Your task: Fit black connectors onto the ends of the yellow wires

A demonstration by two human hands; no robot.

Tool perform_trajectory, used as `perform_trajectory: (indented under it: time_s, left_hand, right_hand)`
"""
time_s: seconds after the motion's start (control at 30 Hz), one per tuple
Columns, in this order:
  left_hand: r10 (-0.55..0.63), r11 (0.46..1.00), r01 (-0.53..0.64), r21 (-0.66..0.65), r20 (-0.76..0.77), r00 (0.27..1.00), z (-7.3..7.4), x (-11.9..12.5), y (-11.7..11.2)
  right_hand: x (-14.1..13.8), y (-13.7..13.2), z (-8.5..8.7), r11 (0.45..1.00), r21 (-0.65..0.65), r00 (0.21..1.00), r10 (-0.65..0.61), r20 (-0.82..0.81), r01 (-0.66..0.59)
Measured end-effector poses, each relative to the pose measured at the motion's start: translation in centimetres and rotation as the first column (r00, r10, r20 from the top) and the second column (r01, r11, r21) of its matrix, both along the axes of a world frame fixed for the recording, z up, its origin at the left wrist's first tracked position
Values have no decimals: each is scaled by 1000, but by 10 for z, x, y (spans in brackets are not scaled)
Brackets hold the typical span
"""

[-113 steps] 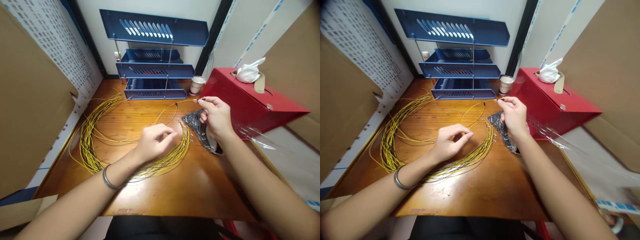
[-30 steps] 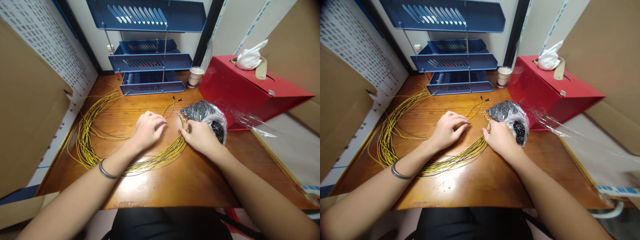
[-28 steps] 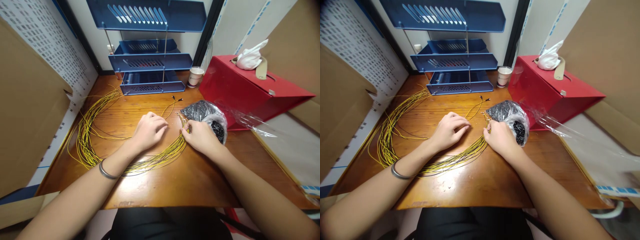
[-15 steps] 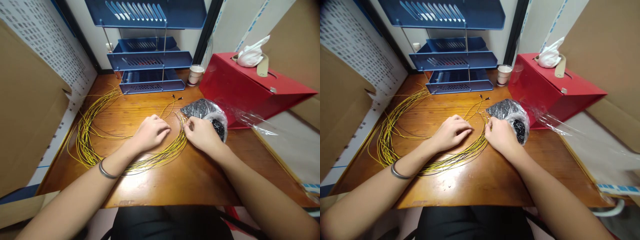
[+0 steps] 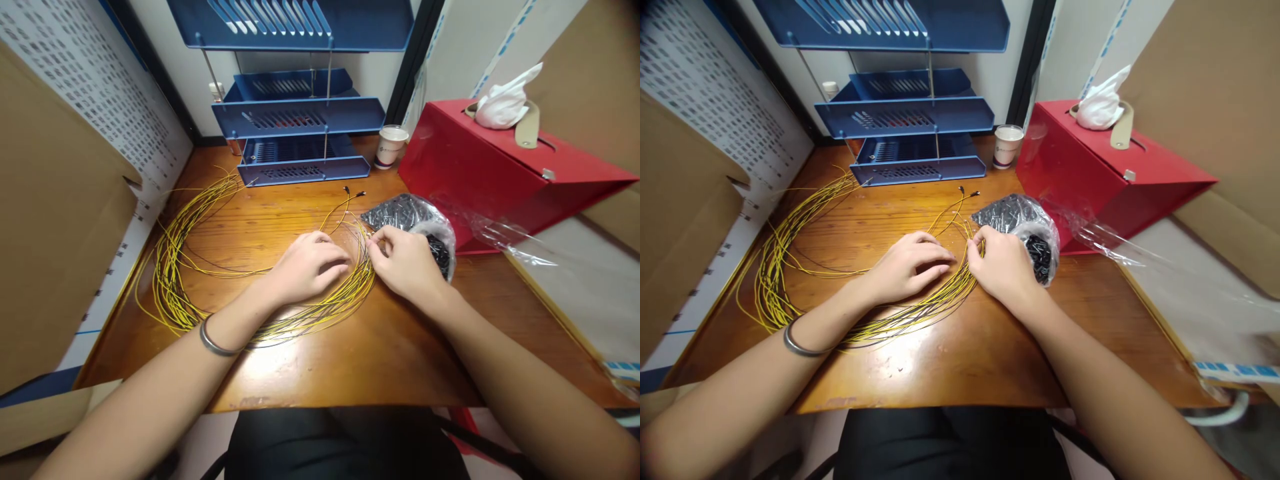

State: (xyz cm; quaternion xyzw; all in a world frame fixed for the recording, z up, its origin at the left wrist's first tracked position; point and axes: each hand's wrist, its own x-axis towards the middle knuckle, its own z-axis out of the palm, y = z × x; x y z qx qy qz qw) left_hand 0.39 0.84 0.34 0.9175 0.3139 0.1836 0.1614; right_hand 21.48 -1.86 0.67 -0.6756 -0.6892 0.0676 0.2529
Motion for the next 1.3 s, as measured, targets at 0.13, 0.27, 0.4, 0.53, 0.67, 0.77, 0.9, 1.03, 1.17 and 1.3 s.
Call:
perform_trajectory:
  time_s: [0.13, 0.27, 0.4, 0.53, 0.67, 0.77, 0.9, 1.03, 1.17, 1.3]
  left_hand:
    - [109, 994, -110, 7, 22, 994, -2, 0, 1]
    - [180, 984, -180, 2, 74, 981, -4, 1, 2]
    - [169, 985, -171, 19, 76, 983, -5, 1, 3]
    - [147, 988, -149, 42, 59, 987, -5, 1, 4]
    - [32, 999, -31, 23, -24, 999, -4, 0, 1]
    - [-47, 999, 45, -29, -88, 995, -6, 0, -1]
    - [-92, 993, 83, -79, -123, 988, -7, 0, -1]
    - [-87, 993, 76, -92, -126, 988, -6, 1, -2]
    - [-53, 996, 45, -81, -111, 992, -4, 2, -3]
    - [26, 998, -28, -53, -33, 999, -7, 3, -1]
  right_hand:
    - [-2, -3, -1, 991, 103, 992, 98, -78, -90]
    - [-3, -4, -1, 968, 204, 978, 173, -116, -147]
    - [0, -3, 1, 986, 162, 997, 40, -71, -28]
    - [4, -1, 4, 996, 42, 997, -77, 10, 77]
    - [3, -2, 6, 998, -24, 995, -58, 83, 61]
    - [1, -2, 7, 997, -59, 995, -42, 94, 48]
    - [0, -2, 8, 996, -66, 996, -52, 77, 57]
    - [1, -2, 8, 998, -37, 998, -44, 41, 45]
    - [2, -2, 5, 999, 33, 1000, 5, -14, -4]
    - [2, -2, 2, 974, 183, 986, 150, -77, -134]
